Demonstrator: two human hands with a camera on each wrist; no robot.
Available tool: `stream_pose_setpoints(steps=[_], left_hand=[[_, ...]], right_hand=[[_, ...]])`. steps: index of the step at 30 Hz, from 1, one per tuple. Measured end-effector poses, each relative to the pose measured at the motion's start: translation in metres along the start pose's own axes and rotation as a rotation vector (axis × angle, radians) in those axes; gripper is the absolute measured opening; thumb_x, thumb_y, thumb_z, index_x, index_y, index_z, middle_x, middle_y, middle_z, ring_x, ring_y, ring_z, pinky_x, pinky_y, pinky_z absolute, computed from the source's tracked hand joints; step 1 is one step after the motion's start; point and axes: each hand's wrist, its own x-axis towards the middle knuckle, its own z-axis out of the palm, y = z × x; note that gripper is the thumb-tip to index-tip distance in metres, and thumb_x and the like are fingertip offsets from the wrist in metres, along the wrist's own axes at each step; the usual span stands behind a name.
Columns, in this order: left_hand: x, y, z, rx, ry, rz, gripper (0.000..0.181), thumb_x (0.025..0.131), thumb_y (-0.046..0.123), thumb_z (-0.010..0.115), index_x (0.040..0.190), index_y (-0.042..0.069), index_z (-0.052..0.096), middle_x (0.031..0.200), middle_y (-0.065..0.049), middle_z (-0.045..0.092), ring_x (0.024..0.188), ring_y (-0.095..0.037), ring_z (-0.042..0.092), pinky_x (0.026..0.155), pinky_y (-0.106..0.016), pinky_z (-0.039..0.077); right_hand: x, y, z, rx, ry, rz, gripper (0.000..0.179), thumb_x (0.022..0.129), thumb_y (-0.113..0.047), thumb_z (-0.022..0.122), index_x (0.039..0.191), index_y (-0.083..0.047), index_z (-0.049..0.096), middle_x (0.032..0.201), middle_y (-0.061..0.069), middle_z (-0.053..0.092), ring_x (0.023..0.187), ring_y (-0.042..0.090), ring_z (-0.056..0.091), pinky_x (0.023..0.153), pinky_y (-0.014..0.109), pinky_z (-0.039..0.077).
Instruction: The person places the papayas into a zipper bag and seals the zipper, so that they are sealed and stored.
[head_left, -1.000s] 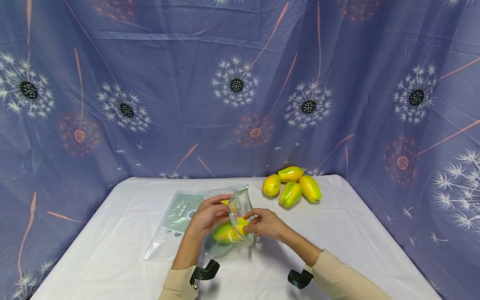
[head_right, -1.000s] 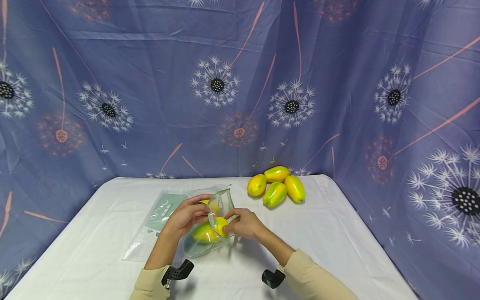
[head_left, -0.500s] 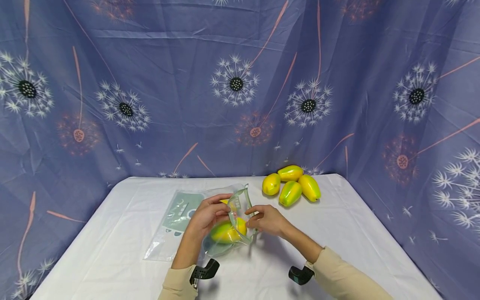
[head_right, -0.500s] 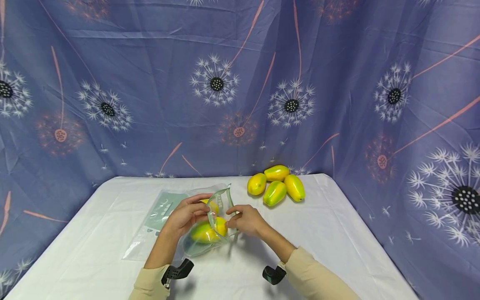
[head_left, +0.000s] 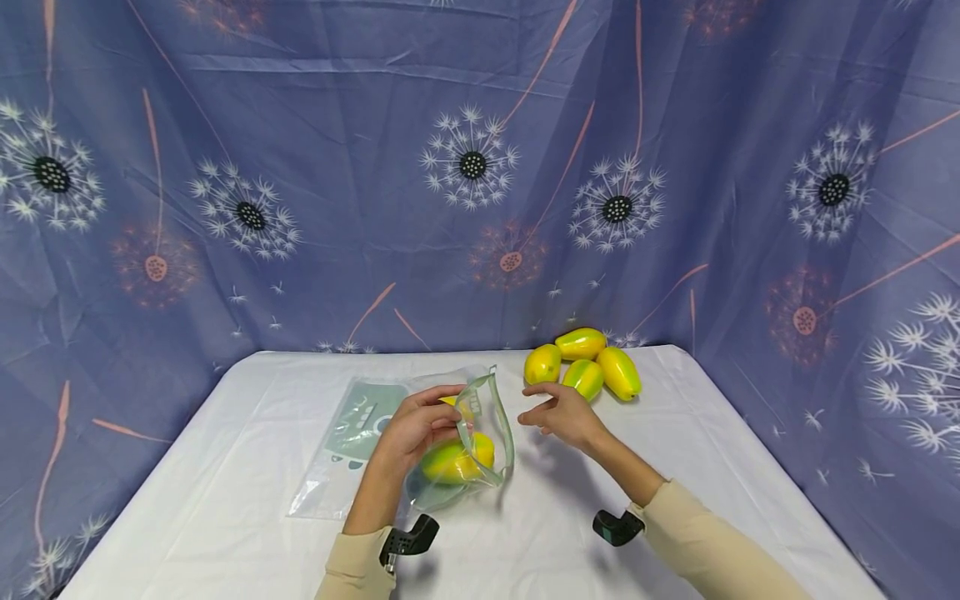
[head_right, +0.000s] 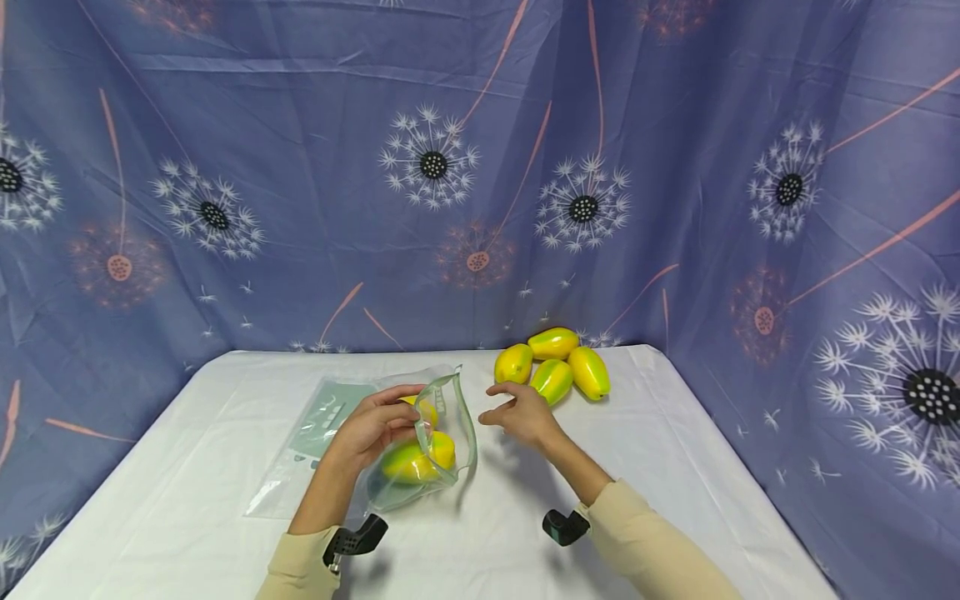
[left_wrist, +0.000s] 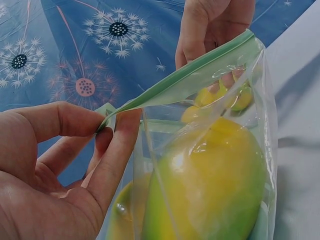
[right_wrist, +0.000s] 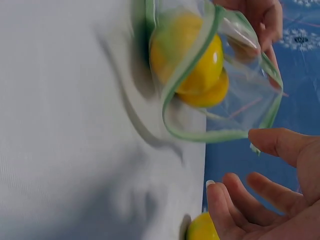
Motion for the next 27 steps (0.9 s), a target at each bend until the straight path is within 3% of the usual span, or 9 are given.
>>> stream_pose_setpoints(steps=[3,11,15,19,23,27], left_hand=[[0.000,0.000,0.000,0.003,0.007,-0.002,0.049,0.089,-0.009,0.060,0.138,-0.006,0.058,0.086,-0.003,0.070,0.069,-0.015,0.068,0.068,-0.027,0.062],[0.000,0.001,-0.002,0.000,0.001,-0.012,0.050,0.089,-0.008,0.061,0.139,-0.006,0.056,0.084,-0.002,0.070,0.069,-0.015,0.069,0.069,-0.027,0.062],[0.000,0.000,-0.001,-0.005,0.009,-0.012,0.049,0.089,-0.007,0.061,0.138,-0.005,0.058,0.084,-0.003,0.070,0.069,-0.015,0.069,0.068,-0.028,0.062],[0.001,0.000,-0.001,-0.009,0.015,-0.007,0.047,0.089,-0.008,0.060,0.137,-0.006,0.059,0.085,-0.003,0.070,0.068,-0.015,0.068,0.067,-0.027,0.062],[0.001,-0.001,-0.001,-0.003,0.006,-0.011,0.048,0.089,-0.009,0.060,0.138,-0.007,0.057,0.086,-0.004,0.070,0.069,-0.015,0.068,0.068,-0.027,0.062],[0.001,-0.001,-0.002,-0.001,-0.008,-0.014,0.050,0.090,-0.009,0.059,0.139,-0.007,0.056,0.089,-0.006,0.070,0.071,-0.015,0.069,0.069,-0.027,0.062]], right_hand=[[0.001,0.001,-0.009,0.008,0.012,0.013,0.054,0.085,-0.021,0.081,0.135,-0.008,0.063,0.096,0.008,0.078,0.101,0.035,0.071,0.084,0.046,0.060],[0.010,0.007,-0.032,-0.058,0.081,0.022,0.066,0.088,-0.031,0.080,0.145,-0.009,0.055,0.107,0.011,0.074,0.087,0.019,0.069,0.084,0.042,0.060],[0.012,0.013,-0.042,-0.092,0.124,0.023,0.066,0.089,-0.030,0.078,0.147,-0.010,0.053,0.105,0.014,0.073,0.085,0.024,0.069,0.081,0.042,0.059],[0.015,0.022,-0.051,-0.127,0.170,0.034,0.069,0.089,-0.033,0.078,0.148,-0.010,0.051,0.113,0.017,0.071,0.094,0.030,0.069,0.078,0.037,0.058],[0.018,0.033,-0.057,-0.178,0.231,0.045,0.072,0.088,-0.036,0.078,0.149,-0.010,0.049,0.117,0.020,0.070,0.096,0.026,0.068,0.070,0.028,0.053],[0.021,0.042,-0.060,-0.223,0.271,0.049,0.077,0.088,-0.038,0.078,0.152,-0.009,0.045,0.111,0.020,0.072,0.091,0.025,0.068,0.069,0.029,0.051]])
